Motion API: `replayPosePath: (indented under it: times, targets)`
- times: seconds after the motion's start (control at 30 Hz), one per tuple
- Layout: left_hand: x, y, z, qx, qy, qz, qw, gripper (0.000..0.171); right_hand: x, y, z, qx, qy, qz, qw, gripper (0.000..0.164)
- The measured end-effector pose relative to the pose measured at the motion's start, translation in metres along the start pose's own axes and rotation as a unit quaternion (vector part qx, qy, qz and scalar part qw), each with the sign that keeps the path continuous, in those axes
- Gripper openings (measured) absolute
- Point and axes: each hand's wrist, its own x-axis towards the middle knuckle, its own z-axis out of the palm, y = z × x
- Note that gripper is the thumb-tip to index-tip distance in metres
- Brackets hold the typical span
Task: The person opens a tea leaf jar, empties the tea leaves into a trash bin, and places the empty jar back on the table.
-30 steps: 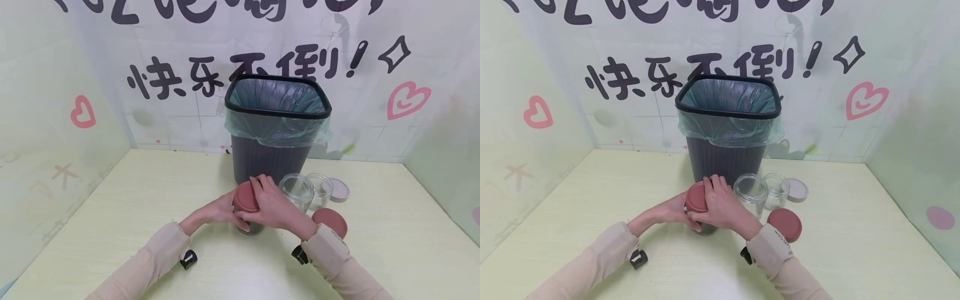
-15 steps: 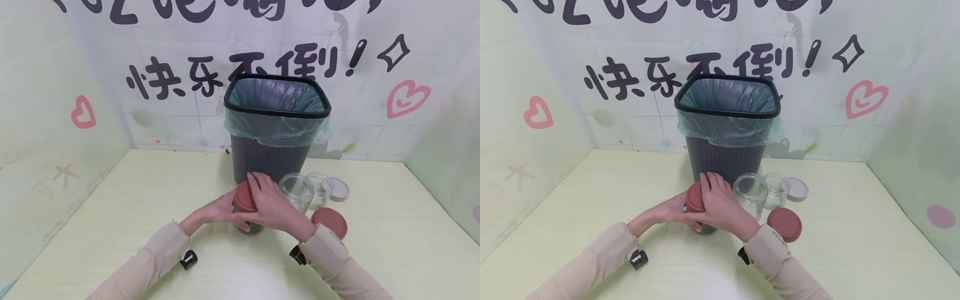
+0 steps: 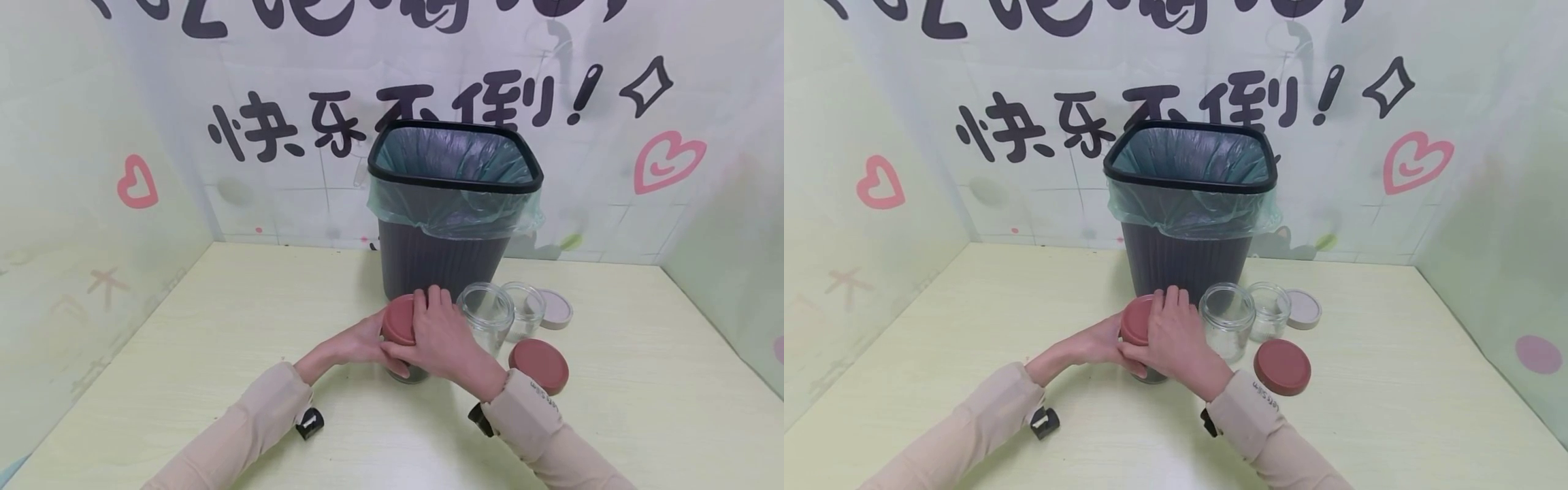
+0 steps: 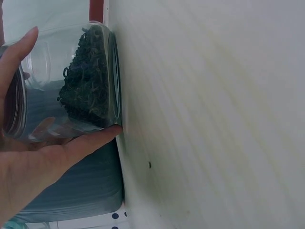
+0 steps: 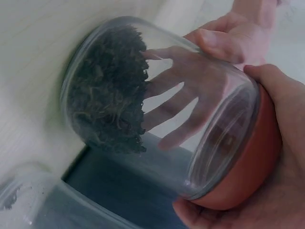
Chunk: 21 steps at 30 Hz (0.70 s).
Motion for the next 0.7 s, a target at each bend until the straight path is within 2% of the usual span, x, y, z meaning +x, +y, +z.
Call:
replayPosePath:
  times: [0.13, 0.3, 0.47, 0.7]
  targets:
    - [0.000, 0.001, 0.000, -0.005, -0.003, 0.002, 1.0000, 0.091, 0.001, 0.005, -0.005, 0.094, -0.048, 0.001, 0.994, 0.077]
    - [0.000, 0.001, 0.000, -0.005, -0.004, 0.011, 0.9999, 0.092, 0.004, 0.014, -0.011, 0.165, -0.092, -0.004, 0.982, 0.077]
    - [0.000, 0.000, 0.000, 0.002, 0.000, 0.009, 1.0000, 0.093, 0.006, 0.020, -0.014, 0.207, -0.114, -0.016, 0.971, 0.077]
    - [0.000, 0.000, 0.001, 0.005, 0.000, 0.013, 0.9999, 0.093, 0.008, 0.024, -0.016, 0.232, -0.137, -0.021, 0.963, 0.078]
